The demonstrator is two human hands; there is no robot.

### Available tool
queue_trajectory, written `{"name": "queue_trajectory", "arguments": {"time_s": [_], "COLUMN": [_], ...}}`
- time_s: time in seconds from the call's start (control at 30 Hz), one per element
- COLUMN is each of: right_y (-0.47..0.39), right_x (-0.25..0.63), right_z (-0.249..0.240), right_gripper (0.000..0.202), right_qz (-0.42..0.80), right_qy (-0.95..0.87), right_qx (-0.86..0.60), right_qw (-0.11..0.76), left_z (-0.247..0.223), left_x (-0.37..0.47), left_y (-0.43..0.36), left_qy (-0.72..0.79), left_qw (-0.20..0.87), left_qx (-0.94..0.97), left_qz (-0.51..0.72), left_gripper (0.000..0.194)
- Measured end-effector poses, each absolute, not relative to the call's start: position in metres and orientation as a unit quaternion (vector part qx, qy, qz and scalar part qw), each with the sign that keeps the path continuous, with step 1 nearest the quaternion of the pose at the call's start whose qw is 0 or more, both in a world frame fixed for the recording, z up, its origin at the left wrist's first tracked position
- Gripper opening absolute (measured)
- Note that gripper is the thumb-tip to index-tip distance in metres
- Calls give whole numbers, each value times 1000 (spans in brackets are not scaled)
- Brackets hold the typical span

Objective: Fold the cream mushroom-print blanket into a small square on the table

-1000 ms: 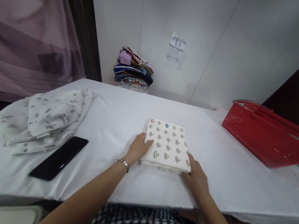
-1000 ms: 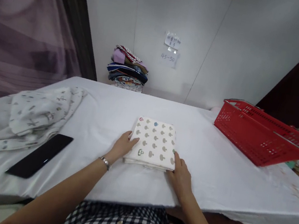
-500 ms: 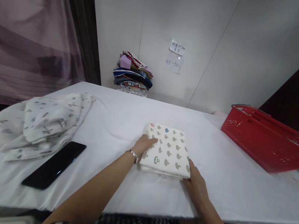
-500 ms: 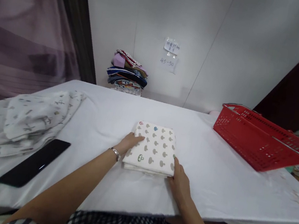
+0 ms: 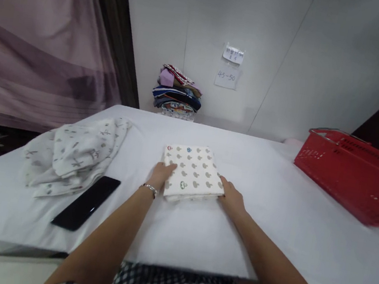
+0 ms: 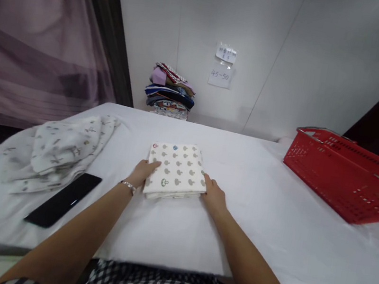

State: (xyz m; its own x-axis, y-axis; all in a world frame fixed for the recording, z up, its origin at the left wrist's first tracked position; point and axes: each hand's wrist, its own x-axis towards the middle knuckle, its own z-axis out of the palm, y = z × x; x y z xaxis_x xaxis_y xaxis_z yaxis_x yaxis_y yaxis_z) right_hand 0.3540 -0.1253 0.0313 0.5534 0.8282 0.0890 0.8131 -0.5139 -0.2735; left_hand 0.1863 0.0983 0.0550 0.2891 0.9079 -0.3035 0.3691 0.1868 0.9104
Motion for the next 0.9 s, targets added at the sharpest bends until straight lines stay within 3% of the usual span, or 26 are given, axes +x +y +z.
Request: {"name": "queue_trajectory", "arguments": {"time_s": [0.27,0.47,0.63,0.9], "right_y": [-139,-135,-139,-123], "right_x": [359,356,356,371], "right_z": [27,29,31,46], "right_gripper": [53,50,46,59], "right_qz": [30,27,48,185], "right_qy": [-462,-452,-458,-420], "right_qx": [-872,-879,-872,-819], "right_qw": [158,149,168,344], "left_z": [49,36,32,32], "left_x": [171,171,169,167], "left_y": [88,80,80,78], "left_qy": [439,472,466,483], "left_qw": [677,601,602,606], "left_qx": [543,582,585,573], "left_qz": [233,278,280,267], "left_gripper": [65,86,84,85]}}
